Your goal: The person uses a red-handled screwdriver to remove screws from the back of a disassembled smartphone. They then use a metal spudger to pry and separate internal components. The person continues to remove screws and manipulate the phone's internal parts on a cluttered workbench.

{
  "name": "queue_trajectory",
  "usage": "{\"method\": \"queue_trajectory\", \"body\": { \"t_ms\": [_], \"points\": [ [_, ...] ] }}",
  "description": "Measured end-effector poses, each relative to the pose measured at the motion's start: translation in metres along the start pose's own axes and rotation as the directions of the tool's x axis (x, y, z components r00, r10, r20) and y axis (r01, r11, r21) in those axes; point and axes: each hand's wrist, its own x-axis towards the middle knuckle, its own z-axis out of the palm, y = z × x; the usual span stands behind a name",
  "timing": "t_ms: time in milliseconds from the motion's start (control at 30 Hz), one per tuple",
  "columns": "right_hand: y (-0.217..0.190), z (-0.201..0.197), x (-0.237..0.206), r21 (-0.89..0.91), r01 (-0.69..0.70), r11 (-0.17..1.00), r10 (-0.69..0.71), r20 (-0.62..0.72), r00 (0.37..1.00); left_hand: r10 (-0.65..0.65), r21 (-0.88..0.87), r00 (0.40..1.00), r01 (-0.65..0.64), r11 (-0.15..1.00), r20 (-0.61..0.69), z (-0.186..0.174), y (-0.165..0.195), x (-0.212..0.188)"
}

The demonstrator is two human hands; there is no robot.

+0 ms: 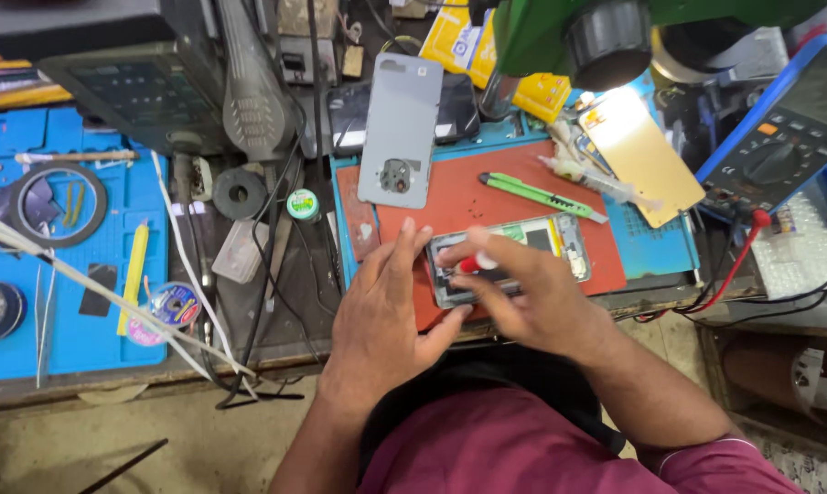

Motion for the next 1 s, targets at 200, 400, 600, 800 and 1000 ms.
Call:
{"method": "queue_trajectory", "body": {
  "t_ms": [200,400,600,800,1000],
  "points": [
    [0.015,-0.007,-0.008,0.205,-0.041,0.978,0.078,-0.175,0.981,0.008,0.012,1.000,-0.008,1.000,-0.007,0.004,-0.005,-0.006],
    [0.010,-0.013,0.011,0.192,-0.008,0.981,0.075,-0.342,0.937,0.012,0.011,1.000,-0.012,1.000,-0.003,0.003,-0.004,-0.001],
    [0.016,-0.025,0.038,-0.521,-0.290,0.803,0.215,-0.199,0.956,-0.007,0.025,1.000,0.007,1.000,0.010,0.005,-0.002,0.003],
    [0.015,-0.015,0.050,-0.357,-0.174,0.918,0.113,-0.184,0.976,-0.001,0.030,1.000,0.000,1.000,0.012,0.001,-0.002,0.003],
    [0.006,-0.020,0.037,-0.359,-0.159,0.920,0.049,-0.299,0.953,0.000,0.023,0.998,-0.001,1.000,0.056,-0.003,-0.004,0.003]
  ]
}}
